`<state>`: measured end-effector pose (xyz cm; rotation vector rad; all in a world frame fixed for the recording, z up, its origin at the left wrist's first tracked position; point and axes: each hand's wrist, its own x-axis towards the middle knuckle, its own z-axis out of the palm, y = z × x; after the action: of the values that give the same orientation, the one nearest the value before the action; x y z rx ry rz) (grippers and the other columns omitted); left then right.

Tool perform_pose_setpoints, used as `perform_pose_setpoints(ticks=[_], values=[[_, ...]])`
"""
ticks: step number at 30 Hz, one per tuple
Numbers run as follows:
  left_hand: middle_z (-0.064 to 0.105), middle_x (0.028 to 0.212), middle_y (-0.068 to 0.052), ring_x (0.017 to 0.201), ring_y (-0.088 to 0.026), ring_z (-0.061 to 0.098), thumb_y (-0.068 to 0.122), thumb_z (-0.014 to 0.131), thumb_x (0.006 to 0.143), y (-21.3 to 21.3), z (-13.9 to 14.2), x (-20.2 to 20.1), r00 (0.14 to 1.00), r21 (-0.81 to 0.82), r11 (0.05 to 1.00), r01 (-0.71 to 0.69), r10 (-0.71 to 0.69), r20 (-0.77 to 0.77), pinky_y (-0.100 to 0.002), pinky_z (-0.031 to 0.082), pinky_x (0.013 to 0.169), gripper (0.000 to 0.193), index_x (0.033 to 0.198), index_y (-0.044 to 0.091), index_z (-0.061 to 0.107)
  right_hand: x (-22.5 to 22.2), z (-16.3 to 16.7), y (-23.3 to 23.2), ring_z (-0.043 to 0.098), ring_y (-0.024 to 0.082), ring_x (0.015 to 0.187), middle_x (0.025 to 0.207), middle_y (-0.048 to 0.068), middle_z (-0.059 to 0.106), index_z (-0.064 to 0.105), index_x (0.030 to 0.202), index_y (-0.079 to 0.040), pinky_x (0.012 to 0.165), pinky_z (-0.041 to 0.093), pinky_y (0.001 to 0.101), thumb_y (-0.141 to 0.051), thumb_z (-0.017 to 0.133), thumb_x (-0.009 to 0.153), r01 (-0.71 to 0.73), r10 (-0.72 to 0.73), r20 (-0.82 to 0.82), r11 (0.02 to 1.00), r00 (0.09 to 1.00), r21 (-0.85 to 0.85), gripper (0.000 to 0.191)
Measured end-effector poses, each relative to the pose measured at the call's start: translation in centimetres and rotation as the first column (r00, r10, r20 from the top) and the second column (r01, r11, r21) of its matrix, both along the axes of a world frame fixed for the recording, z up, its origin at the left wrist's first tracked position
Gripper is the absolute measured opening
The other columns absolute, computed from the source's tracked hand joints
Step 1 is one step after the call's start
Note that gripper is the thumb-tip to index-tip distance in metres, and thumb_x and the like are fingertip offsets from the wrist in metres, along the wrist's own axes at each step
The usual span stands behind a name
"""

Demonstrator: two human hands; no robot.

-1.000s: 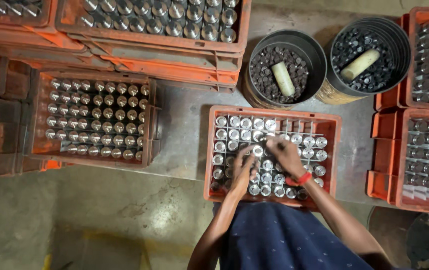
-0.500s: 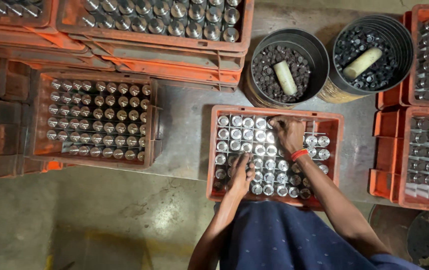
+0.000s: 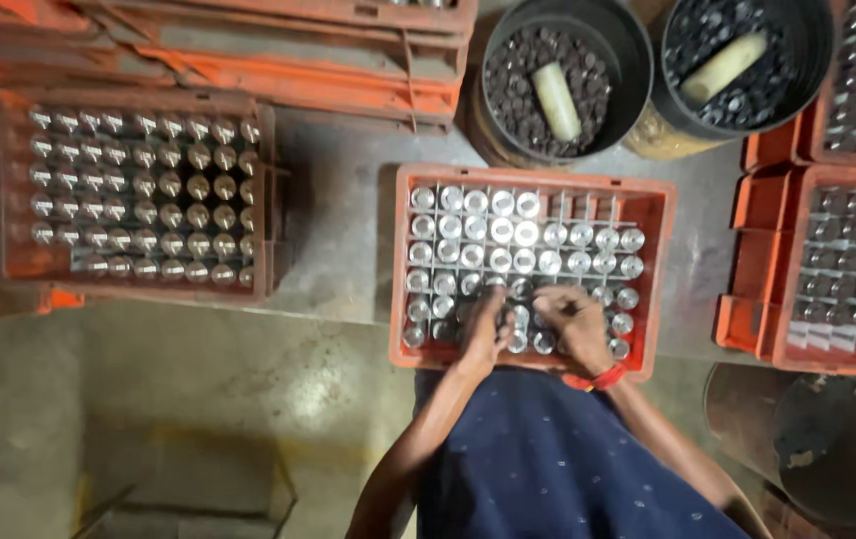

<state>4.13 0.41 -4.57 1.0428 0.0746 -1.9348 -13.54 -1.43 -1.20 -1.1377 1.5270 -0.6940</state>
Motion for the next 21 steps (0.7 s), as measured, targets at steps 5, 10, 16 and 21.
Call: perform_pose_setpoints(ticks=[5, 10, 16, 21], values=[[0.066, 0.089, -0.006, 0.074, -0.015, 0.064, 0.025, 0.057, 0.099, 1.8, -1.2, -0.1, 0.978, 0.142, 0.977, -0.158, 0.175, -0.113, -0.027, 0.054, 0.068, 0.023, 0.110, 0.006, 0.065, -3.3, 0.5, 1.2, 0.068, 0.024, 0.085, 0.092, 0.010, 0.076, 0.075, 0.101, -0.007, 0.076, 0.053, 0.0366, -0.018, 0.076, 0.087, -0.263, 0.162, -0.332, 0.921, 0.929, -0.286, 0.018], [0.062, 0.087, 0.002, 0.072, -0.006, 0.057, 0.032, 0.063, 0.104, 2.5, -0.8, -1.0, 0.978, 0.024, 0.980, -0.200, 0.198, 0.067, -0.023, 0.044, 0.058, 0.025, 0.105, 0.008, 0.063, -2.4, 0.4, 0.4, 0.069, 0.035, 0.087, 0.094, 0.014, 0.076, 0.076, 0.093, -0.005, 0.082, 0.053, 0.0455, -0.018, 0.074, 0.089, -0.533, 0.318, -0.518, 0.775, 0.794, -0.341, 0.014], [0.059, 0.081, 0.001, 0.058, -0.005, 0.047, 0.033, 0.062, 0.101, 2.2, 0.8, -2.2, 0.970, -0.056, 0.996, -0.063, 0.074, 0.232, -0.018, 0.034, 0.048, 0.023, 0.117, 0.016, 0.059, -2.2, 1.7, -0.8, 0.071, 0.023, 0.086, 0.097, 0.008, 0.077, 0.077, 0.104, -0.005, 0.077, 0.055, 0.0358, -0.018, 0.077, 0.088, -0.403, 0.335, -0.259, 0.869, 0.906, -0.288, 0.021], [0.057, 0.076, 0.004, 0.056, -0.003, 0.048, 0.039, 0.054, 0.104, 1.1, 2.4, -4.3, 0.869, -0.050, 0.978, 0.202, -0.155, 0.470, -0.019, 0.032, 0.042, 0.028, 0.120, 0.017, 0.059, -2.3, 1.8, -0.9, 0.068, 0.009, 0.077, 0.098, -0.003, 0.076, 0.077, 0.108, -0.005, 0.069, 0.056, 0.0280, -0.014, 0.078, 0.085, -0.295, 0.295, 0.129, 0.955, 0.947, -0.021, 0.024]])
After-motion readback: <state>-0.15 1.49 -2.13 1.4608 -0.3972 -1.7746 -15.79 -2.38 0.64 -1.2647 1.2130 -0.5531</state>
